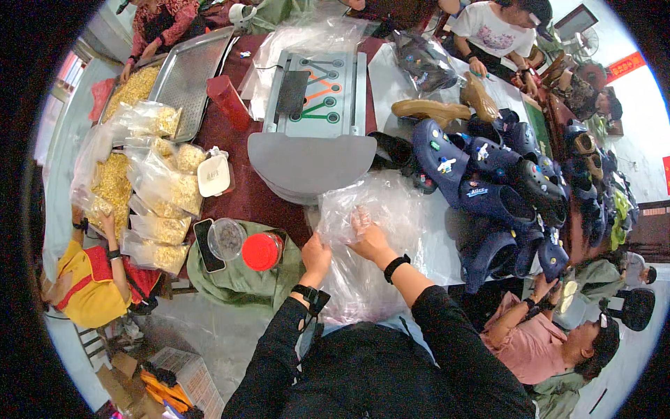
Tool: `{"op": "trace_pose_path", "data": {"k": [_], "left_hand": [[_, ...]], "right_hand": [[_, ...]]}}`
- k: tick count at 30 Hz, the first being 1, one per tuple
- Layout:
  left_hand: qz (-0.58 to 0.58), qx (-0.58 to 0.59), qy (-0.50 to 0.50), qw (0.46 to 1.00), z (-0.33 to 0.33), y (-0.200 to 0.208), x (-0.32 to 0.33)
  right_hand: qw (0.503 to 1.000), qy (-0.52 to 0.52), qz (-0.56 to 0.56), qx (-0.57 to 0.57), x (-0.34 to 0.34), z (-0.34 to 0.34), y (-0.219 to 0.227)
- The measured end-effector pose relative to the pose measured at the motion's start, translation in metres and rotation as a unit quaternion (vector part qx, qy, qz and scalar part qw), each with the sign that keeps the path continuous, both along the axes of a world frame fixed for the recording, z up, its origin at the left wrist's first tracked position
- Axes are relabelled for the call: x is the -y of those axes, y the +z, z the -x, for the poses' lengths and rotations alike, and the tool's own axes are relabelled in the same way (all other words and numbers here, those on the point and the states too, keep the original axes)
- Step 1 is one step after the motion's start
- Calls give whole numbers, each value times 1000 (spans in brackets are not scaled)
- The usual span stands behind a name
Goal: The recorder picks up plastic bags and uses them to pack blue clog-style shoes.
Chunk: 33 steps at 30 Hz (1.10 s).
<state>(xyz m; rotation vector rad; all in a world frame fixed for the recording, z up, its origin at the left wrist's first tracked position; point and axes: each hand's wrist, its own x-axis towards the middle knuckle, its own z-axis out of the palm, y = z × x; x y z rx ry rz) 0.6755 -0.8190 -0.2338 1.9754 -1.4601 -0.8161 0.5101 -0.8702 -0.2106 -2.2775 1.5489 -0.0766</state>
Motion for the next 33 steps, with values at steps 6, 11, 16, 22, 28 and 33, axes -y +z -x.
{"op": "trace_pose_path", "data": {"k": [6,11,16,22,28,33], "left_hand": [[-111,-238,102,959,-32,0,14],[-87,-704,193,678,-50,36,65],[-108,-557,477,671,-40,18,112],[-39,-529,519,670,-64,-20,138],[-11,-573,448,686,-33,19,145],[-74,-617,405,671,-47,17,147]], "right_hand": [[987,-34,-151,47,9,-32,40],[993,-27,-73,91,8,-3,17],[975,-59,-146,157,8,24,-9],[966,-72,-83,233,6,1,-8],[971,-75,-124,192,11,11,2],[976,-47,-112,179,8,13,-3]]}}
